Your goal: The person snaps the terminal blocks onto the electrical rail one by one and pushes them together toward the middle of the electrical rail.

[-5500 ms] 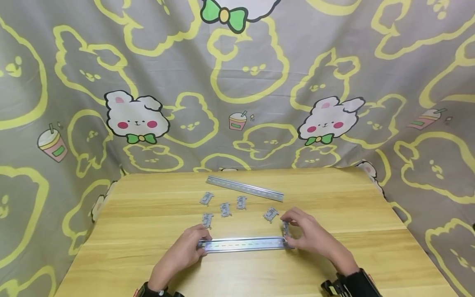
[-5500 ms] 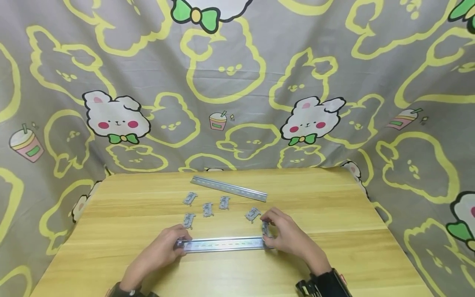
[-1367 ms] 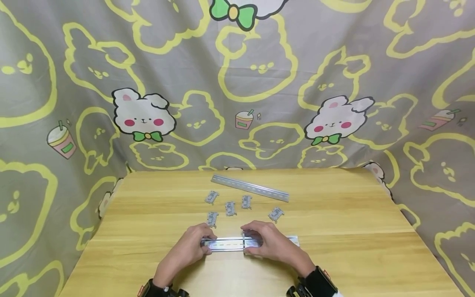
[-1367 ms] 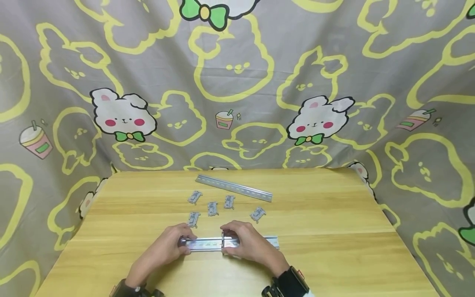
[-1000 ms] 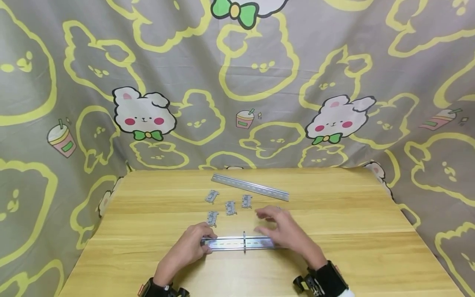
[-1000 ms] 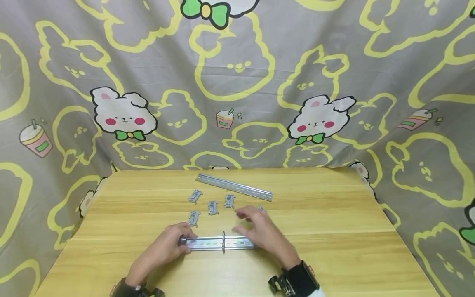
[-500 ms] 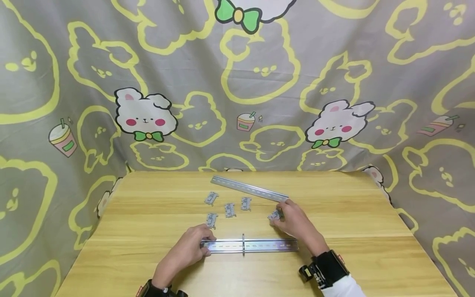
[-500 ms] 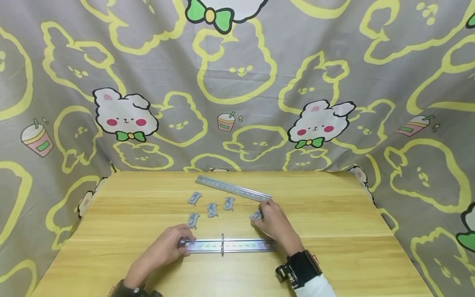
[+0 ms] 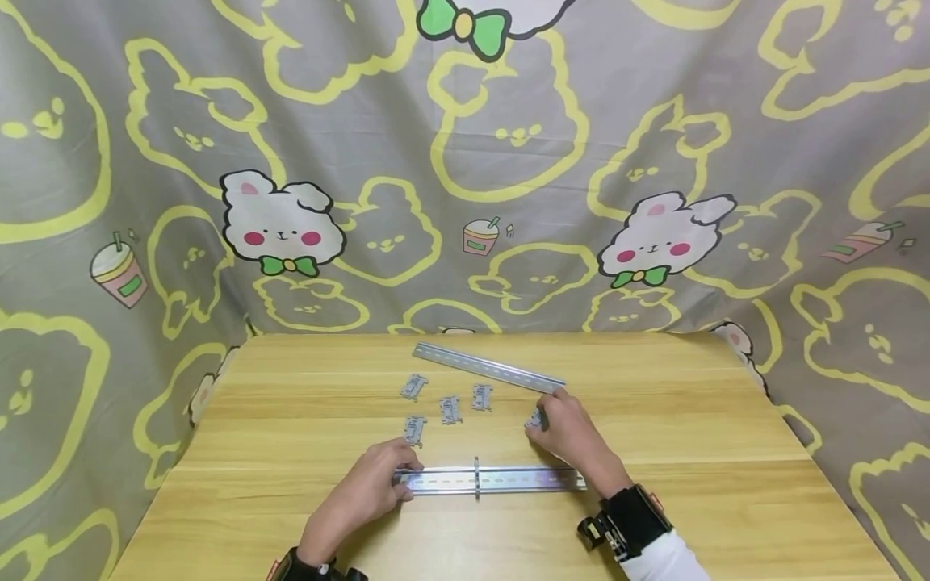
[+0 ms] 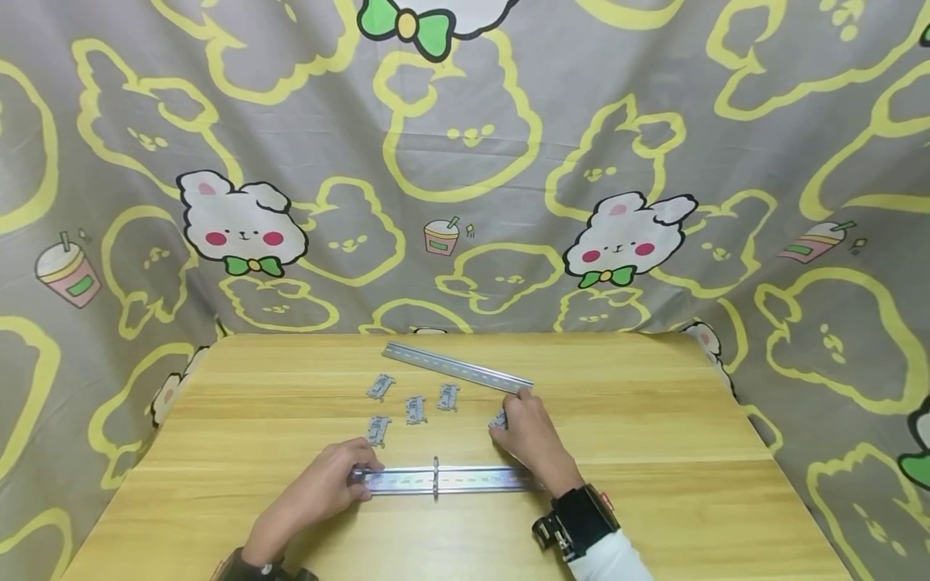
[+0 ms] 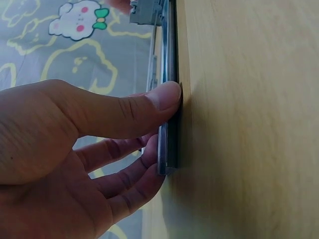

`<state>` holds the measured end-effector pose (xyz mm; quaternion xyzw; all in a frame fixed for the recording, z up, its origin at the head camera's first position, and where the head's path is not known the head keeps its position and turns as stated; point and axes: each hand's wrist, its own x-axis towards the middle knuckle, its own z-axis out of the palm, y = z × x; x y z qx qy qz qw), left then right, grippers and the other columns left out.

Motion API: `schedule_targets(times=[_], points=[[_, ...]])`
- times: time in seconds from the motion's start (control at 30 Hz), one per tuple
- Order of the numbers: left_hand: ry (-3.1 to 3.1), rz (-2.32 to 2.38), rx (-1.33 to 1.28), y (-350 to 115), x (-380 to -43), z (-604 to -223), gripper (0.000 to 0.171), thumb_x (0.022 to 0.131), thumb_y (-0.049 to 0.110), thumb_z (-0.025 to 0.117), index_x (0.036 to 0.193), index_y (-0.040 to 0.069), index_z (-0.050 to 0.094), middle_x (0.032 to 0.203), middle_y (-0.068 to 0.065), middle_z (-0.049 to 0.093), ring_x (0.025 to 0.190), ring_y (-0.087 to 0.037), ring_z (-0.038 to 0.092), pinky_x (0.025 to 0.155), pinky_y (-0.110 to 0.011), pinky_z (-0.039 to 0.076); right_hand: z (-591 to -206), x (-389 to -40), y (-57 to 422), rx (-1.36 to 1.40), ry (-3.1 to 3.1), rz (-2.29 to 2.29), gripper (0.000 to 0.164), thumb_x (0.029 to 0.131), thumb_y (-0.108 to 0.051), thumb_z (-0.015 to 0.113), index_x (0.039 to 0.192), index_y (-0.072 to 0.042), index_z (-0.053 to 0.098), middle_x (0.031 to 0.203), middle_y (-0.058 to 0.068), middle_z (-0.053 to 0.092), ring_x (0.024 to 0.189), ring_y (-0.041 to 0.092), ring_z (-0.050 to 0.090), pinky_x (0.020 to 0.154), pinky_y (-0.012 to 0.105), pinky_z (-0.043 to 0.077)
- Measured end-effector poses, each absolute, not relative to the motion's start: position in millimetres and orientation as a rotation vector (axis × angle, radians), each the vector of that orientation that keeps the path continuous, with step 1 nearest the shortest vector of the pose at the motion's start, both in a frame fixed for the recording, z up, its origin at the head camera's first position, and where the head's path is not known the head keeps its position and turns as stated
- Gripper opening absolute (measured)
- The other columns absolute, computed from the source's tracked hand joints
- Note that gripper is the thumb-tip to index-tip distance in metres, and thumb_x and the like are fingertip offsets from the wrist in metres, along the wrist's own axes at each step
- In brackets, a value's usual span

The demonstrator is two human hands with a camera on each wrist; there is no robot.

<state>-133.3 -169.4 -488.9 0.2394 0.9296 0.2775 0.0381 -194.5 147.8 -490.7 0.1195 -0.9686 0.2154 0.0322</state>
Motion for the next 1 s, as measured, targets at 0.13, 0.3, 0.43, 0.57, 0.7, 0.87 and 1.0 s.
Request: schedule_targets(times=[0.13,0.3,0.43,0.57,0.7,0.87,1.0], points=[[2.847,0.865,0.722,-169.9,-132.8,-489.6,0.026,0.066,0.006,0.084,0.092,0.007,0.076,0.098,-0.003,0.069,0.095,-0.029,0.065,0.086,-0.049,0.056,-491.7,-193.5,149.7,0.395,-2.965,0.668,0.040,0.071,-0.019,0.082,0.099,0.005,0.069,0.097,0.014,0.059,0.075,0.022,0.054,0.064,0.034,0.053],[2.842,0.868,0.716,-169.9,-132.4,-490.2,0.027,0.066,0.006,0.084,0.092,0.007,0.076,0.098,-0.003,0.069,0.095,-0.028,0.065,0.086,-0.048,0.056,-488.6,-187.6,154.2,0.457,-2.942,0.650,0.048,0.072,-0.019,0.081,0.110,0.006,0.067,0.104,0.016,0.060,0.078,0.020,0.055,0.066,0.032,0.054],[2.841,0.874,0.732,-168.8,-133.3,-490.3,0.026,0.067,0.006,0.084,0.092,0.006,0.076,0.096,-0.002,0.069,0.093,-0.026,0.065,0.084,-0.045,0.057,-483.1,-179.0,160.5,0.520,-2.904,0.643,0.052,0.073,-0.019,0.080,0.116,0.006,0.065,0.105,0.013,0.059,0.079,0.017,0.054,0.065,0.031,0.054],[2.838,0.881,0.721,-169.2,-133.1,-490.2,0.026,0.067,0.005,0.083,0.092,0.006,0.077,0.096,-0.002,0.069,0.094,-0.026,0.065,0.085,-0.046,0.056,-480.1,-170.6,168.4,0.605,-2.885,0.656,0.051,0.074,-0.019,0.079,0.117,0.005,0.065,0.099,0.008,0.057,0.076,0.014,0.051,0.061,0.028,0.052],[2.834,0.887,0.704,-169.8,-132.7,-490.6,0.027,0.067,0.005,0.083,0.093,0.006,0.077,0.098,-0.003,0.069,0.095,-0.027,0.065,0.086,-0.047,0.056,-481.0,-163.7,180.3,0.640,-2.898,0.677,0.049,0.075,-0.019,0.077,0.117,0.003,0.066,0.099,0.004,0.056,0.078,0.013,0.053,0.062,0.029,0.053],[2.834,0.884,0.707,-170.8,-133.3,-490.8,0.026,0.067,0.006,0.083,0.093,0.007,0.076,0.097,-0.002,0.069,0.094,-0.027,0.065,0.086,-0.047,0.056,-483.5,-155.0,199.1,0.665,-2.921,0.705,0.047,0.074,-0.018,0.078,0.115,0.001,0.066,0.102,0.004,0.057,0.088,0.016,0.059,0.074,0.034,0.057],[2.827,0.885,0.709,-170.5,-134.5,-491.3,0.026,0.067,0.006,0.083,0.093,0.008,0.076,0.097,-0.002,0.069,0.094,-0.025,0.065,0.085,-0.047,0.056,-483.9,-147.1,214.8,0.694,-2.931,0.748,0.047,0.070,-0.014,0.079,0.112,0.000,0.065,0.102,0.003,0.057,0.095,0.020,0.062,0.080,0.038,0.057]])
